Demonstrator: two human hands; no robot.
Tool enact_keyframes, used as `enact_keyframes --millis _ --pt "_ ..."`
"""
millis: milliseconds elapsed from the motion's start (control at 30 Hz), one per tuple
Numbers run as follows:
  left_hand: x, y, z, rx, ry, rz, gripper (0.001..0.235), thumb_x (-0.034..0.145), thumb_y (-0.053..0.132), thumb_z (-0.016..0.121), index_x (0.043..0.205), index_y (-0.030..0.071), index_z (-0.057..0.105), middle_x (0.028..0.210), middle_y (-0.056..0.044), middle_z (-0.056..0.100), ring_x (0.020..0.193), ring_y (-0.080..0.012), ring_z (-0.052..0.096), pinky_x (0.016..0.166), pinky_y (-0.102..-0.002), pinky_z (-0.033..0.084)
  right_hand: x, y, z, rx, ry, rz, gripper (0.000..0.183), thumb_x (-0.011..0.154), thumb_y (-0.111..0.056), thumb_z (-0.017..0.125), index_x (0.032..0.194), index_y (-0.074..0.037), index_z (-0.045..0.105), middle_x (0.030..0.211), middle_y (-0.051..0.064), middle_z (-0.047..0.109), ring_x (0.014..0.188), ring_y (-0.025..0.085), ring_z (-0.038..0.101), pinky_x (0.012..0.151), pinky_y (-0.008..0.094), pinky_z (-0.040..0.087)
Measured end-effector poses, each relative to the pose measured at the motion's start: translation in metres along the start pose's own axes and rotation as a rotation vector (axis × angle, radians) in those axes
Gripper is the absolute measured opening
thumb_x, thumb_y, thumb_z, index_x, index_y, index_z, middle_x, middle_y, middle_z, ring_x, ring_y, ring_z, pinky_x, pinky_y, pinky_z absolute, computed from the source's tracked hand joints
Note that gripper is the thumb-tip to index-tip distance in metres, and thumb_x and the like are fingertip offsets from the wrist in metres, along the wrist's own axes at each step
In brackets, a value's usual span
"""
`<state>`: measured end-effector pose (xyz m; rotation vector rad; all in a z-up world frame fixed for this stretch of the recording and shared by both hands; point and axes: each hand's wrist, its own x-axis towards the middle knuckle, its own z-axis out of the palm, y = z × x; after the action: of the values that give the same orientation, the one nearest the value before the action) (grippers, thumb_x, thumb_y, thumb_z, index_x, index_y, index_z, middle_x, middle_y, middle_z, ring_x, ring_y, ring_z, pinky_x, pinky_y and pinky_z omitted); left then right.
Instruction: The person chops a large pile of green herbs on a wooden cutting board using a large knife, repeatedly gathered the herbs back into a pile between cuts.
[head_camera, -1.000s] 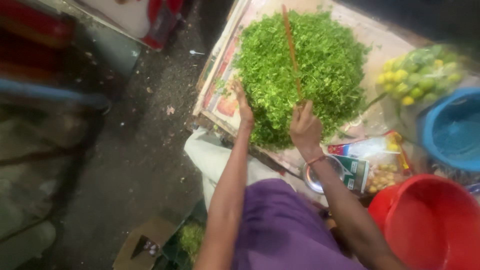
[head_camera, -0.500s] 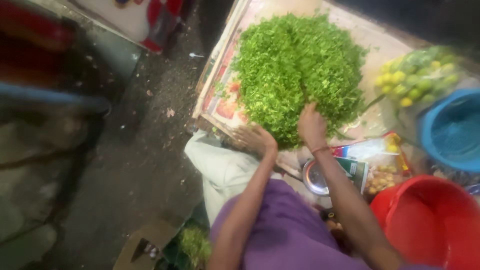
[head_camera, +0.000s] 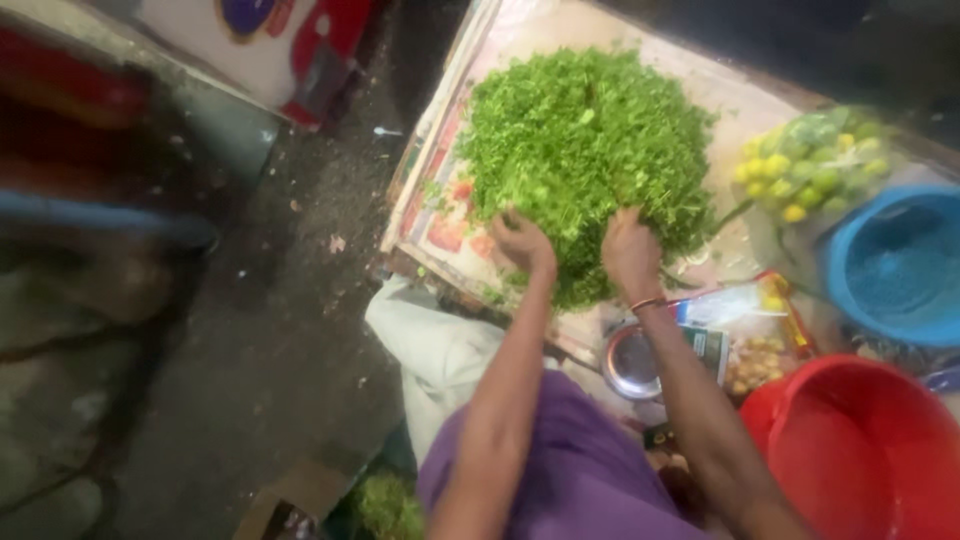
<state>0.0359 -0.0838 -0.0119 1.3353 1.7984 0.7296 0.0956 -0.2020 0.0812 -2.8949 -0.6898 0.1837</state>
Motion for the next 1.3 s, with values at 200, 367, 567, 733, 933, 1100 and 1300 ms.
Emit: enact_keyframes --millis 200,367,567,733,933,1100,1300 --pt "0.005 0.074 0.017 -0.476 -0.260 -0.020 0.037 0.106 0.034 0.054 0.113 0.000 0.069 0.101 -0.012 0.072 0.092 -0.0269 0.067 0.084 -0.041 0.053 -0.012 -0.038 -0.080 0.316 0.083 0.058 0.030 0.112 -0.031 0.050 0.117 -0.001 0.053 0.077 0.023 0.067 0.068 0.045 0.068 0.055 0.054 0.049" --pt "0.018 0.127 0.023 -0.302 -0.317 0.040 0.052 0.111 0.044 0.041 0.110 0.008 0.079 0.109 -0.014 0.069 0.106 -0.0291 0.059 0.094 -0.047 0.047 -0.013 -0.027 -0.040 0.471 0.175 0.148 0.031 0.110 -0.030 0.048 0.118 0.000 0.054 0.074 0.021 0.067 0.061 0.039 0.069 0.052 0.052 0.047" --pt "0.078 0.050 0.015 -0.093 -0.217 0.054 0.041 0.101 0.039 0.052 0.116 0.008 0.074 0.125 -0.019 0.066 0.114 -0.0340 0.061 0.101 -0.054 0.044 0.001 -0.002 -0.004 0.008 -0.157 -0.019 0.035 0.106 -0.030 0.050 0.122 0.001 0.055 0.067 0.020 0.068 0.057 0.039 0.068 0.055 0.051 0.053" --pt "0.114 -0.067 0.016 0.169 -0.109 0.376 0.043 0.105 0.041 0.053 0.127 0.011 0.072 0.146 -0.019 0.057 0.138 -0.0397 0.052 0.117 -0.056 0.039 -0.020 -0.020 -0.042 0.152 -0.067 0.098 0.035 0.111 -0.036 0.050 0.108 -0.003 0.060 0.074 0.023 0.067 0.070 0.044 0.068 0.061 0.055 0.053" --pt "0.121 -0.076 0.015 0.047 -0.504 0.344 0.066 0.110 0.050 0.037 0.158 0.003 0.039 0.170 -0.025 0.019 0.159 -0.0419 0.011 0.129 -0.052 0.005 -0.013 -0.033 0.004 0.010 -0.112 -0.105 0.025 0.102 -0.026 0.055 0.110 -0.002 0.055 0.074 0.025 0.066 0.063 0.046 0.067 0.054 0.056 0.052" --pt "0.114 -0.076 0.014 -0.135 -0.773 0.276 0.079 0.107 0.057 0.023 0.164 0.003 0.017 0.173 -0.019 0.007 0.160 -0.0361 -0.001 0.126 -0.046 -0.004 -0.017 -0.046 -0.050 0.231 -0.072 -0.030 0.031 0.104 -0.025 0.053 0.124 -0.001 0.054 0.071 0.026 0.066 0.063 0.048 0.066 0.054 0.059 0.049" --pt "0.108 -0.066 0.013 -0.169 -0.804 0.226 0.078 0.109 0.057 0.021 0.165 0.003 0.014 0.174 -0.016 0.005 0.162 -0.0325 0.000 0.128 -0.043 -0.005 -0.015 -0.029 0.002 0.123 -0.002 -0.050 0.040 0.102 -0.023 0.053 0.128 0.006 0.048 0.071 0.024 0.068 0.060 0.042 0.067 0.052 0.053 0.052"
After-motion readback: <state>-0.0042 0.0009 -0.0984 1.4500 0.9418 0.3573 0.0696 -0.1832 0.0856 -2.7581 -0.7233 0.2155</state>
